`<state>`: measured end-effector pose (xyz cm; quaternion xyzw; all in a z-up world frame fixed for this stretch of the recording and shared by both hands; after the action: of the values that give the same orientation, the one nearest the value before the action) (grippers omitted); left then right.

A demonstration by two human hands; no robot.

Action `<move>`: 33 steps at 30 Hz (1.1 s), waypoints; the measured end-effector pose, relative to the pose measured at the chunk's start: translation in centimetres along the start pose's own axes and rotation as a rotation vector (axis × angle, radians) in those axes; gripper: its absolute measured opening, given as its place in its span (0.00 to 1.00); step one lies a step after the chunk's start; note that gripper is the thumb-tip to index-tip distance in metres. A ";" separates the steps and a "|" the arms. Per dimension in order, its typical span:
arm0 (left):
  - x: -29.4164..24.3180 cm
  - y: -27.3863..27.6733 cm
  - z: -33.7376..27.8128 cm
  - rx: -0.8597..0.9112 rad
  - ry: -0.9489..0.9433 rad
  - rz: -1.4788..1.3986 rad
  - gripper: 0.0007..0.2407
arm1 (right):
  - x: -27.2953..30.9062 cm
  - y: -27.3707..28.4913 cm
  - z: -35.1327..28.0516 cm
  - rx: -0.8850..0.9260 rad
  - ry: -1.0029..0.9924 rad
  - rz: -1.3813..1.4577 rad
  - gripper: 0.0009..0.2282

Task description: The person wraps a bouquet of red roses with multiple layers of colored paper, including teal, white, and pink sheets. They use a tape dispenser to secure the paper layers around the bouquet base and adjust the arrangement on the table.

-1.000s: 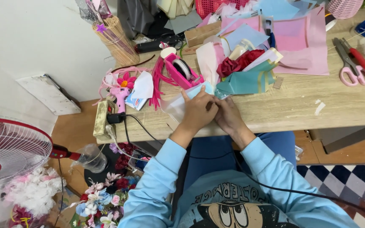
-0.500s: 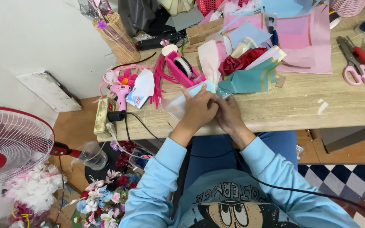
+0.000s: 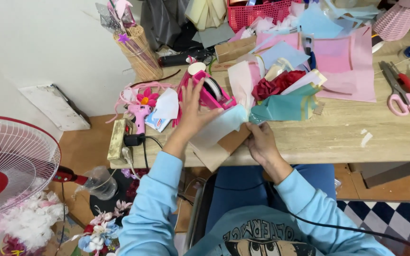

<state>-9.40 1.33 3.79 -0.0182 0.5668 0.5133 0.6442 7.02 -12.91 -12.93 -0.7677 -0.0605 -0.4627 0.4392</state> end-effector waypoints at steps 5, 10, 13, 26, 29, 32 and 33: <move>-3.5 -2.3 0.9 0.052 0.007 0.259 0.52 | -0.4 0.5 0.8 -0.004 0.001 0.021 0.15; -3.9 -3.7 1.0 0.104 0.043 0.389 0.52 | 1.3 -1.7 -0.6 0.038 -0.009 0.035 0.15; -3.5 -4.1 0.9 0.118 0.033 0.478 0.54 | 1.4 -2.1 -0.8 -0.043 -0.012 0.042 0.15; 6.3 -0.6 0.9 -0.018 0.020 0.010 0.42 | 1.0 -1.4 -0.2 -0.191 0.034 -0.004 0.17; 3.8 -1.5 0.4 0.020 0.060 -0.080 0.53 | 1.0 -1.4 0.0 -0.200 0.042 -0.012 0.17; 1.8 -1.9 0.4 0.019 0.086 -0.141 0.57 | 1.2 -1.2 -0.2 -0.215 0.052 -0.032 0.18; 1.0 -1.9 0.4 -0.008 0.092 -0.138 0.58 | 1.3 -1.2 -0.3 -0.226 0.050 -0.038 0.18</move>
<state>-7.97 1.34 2.14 -0.0835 0.5910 0.4687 0.6512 6.93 -12.86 -11.15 -0.7992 -0.0112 -0.4939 0.3423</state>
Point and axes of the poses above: each hand's wrist, its own z-axis towards the middle knuckle, its own y-axis out of the back of the hand, x = y × z, the point moved 3 cm from there along z, towards the middle knuckle, and after that the axes turned 1 degree about -y, right-handed, at the moved point
